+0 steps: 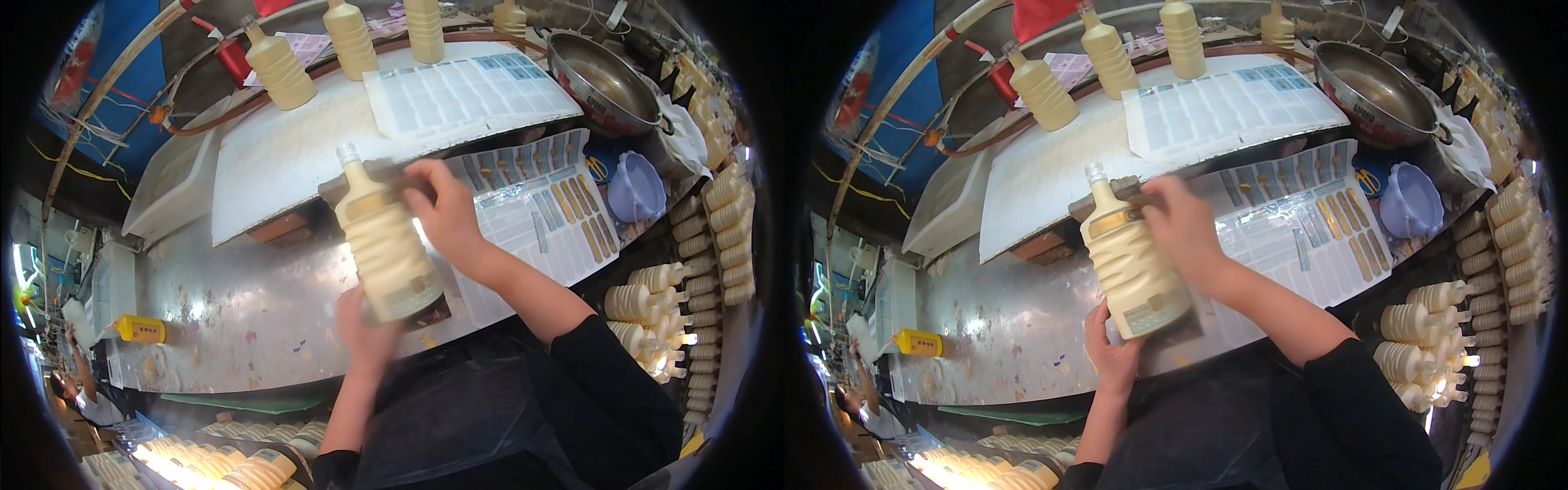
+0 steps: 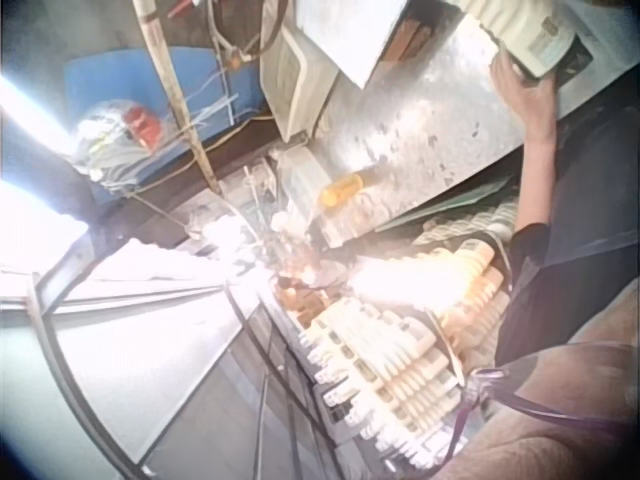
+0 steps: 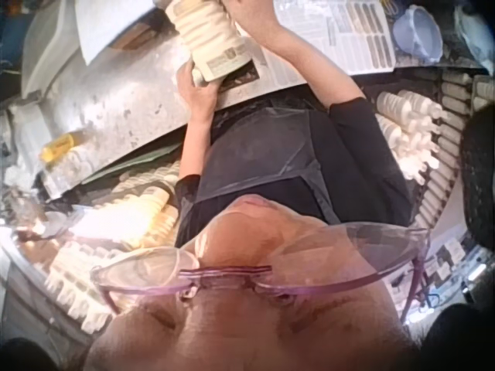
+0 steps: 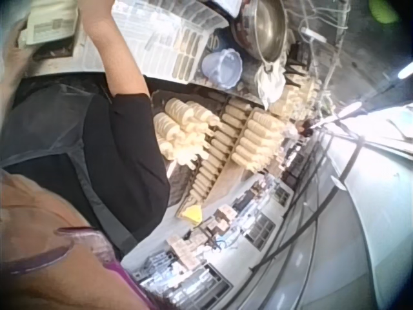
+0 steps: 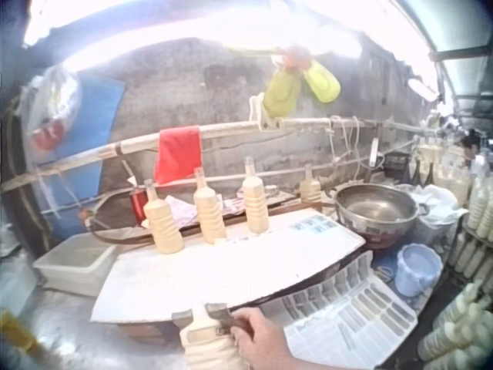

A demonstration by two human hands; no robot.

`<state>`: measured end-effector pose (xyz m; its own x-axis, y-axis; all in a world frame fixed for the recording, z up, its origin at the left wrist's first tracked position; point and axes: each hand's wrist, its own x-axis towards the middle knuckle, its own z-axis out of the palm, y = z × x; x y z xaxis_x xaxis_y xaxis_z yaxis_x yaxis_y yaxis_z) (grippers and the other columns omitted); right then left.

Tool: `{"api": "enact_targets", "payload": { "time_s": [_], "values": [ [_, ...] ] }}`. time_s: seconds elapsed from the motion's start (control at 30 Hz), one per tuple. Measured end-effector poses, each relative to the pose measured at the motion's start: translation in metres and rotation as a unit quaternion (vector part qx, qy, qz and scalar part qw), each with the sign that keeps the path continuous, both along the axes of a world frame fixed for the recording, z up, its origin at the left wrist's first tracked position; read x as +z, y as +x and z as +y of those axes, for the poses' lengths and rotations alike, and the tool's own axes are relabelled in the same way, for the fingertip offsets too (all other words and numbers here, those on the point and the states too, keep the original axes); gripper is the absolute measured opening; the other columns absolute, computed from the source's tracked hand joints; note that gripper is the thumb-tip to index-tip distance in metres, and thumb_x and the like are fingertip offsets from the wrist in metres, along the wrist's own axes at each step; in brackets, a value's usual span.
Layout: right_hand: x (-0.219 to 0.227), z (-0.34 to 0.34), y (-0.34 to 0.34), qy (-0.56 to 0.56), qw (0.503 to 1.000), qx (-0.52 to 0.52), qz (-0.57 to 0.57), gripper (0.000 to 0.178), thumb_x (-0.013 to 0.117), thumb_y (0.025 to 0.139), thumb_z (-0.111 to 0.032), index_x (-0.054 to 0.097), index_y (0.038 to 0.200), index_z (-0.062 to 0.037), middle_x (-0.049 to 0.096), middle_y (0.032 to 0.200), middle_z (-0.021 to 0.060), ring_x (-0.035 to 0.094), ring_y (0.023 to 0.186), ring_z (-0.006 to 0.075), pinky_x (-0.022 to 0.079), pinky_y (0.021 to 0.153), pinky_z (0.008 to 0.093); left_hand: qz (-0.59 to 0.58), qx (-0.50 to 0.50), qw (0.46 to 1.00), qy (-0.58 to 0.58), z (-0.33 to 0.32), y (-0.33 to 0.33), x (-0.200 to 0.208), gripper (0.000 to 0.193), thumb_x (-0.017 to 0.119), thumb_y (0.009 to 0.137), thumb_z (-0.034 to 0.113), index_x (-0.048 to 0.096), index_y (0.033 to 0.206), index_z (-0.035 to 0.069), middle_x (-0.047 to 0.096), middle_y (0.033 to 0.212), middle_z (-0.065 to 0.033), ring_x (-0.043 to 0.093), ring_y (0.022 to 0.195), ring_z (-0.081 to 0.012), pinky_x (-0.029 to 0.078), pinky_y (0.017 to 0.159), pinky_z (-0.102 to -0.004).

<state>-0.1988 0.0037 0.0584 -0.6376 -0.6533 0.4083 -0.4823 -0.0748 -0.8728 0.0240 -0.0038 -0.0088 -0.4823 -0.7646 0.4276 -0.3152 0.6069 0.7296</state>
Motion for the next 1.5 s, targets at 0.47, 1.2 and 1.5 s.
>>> {"api": "enact_targets", "payload": {
  "time_s": [0.47, 1.2, 1.5],
  "values": [
    [0.020, 0.008, -0.014, -0.059, 0.956, 0.142, -0.251, 0.015, 0.064, 0.099, -0.009, 0.071, 0.112, -0.0062, 0.073, 0.103, 0.0037, 0.068, 0.089, 0.0119, 0.055, 0.076, 0.0261, 0.024, -0.034, 0.994, -0.103, -0.002, -0.009, 0.024, 0.073, 0.091, 0.067, 0.012, 0.063, 0.134, 0.004, 0.061, 0.124, -0.0146, 0.061, 0.108, -0.0314, 0.050, 0.093, -0.0392],
    [-0.062, 0.191, -0.114, 0.367, 0.882, -0.143, 0.258, 0.022, 0.060, 0.093, -0.012, 0.073, 0.110, -0.0041, 0.067, 0.097, 0.0152, 0.068, 0.083, 0.0371, 0.054, 0.074, 0.0467, -0.133, -0.054, 0.966, -0.217, 0.008, -0.025, 0.046, 0.061, 0.084, 0.069, 0.011, 0.068, 0.128, 0.009, 0.057, 0.132, -0.0165, 0.055, 0.117, -0.0386, 0.046, 0.100, -0.0479],
    [-0.050, 0.230, -0.055, 0.518, 0.812, -0.019, 0.268, 0.041, 0.062, 0.084, -0.004, 0.056, 0.124, 0.0047, 0.063, 0.088, 0.0195, 0.069, 0.076, 0.0375, 0.055, 0.065, 0.0484, -0.143, -0.023, 0.967, -0.210, 0.020, -0.026, 0.041, 0.062, 0.083, 0.074, 0.015, 0.065, 0.133, 0.007, 0.054, 0.138, -0.0190, 0.052, 0.123, -0.0402, 0.041, 0.105, -0.0510]
  ]
}}
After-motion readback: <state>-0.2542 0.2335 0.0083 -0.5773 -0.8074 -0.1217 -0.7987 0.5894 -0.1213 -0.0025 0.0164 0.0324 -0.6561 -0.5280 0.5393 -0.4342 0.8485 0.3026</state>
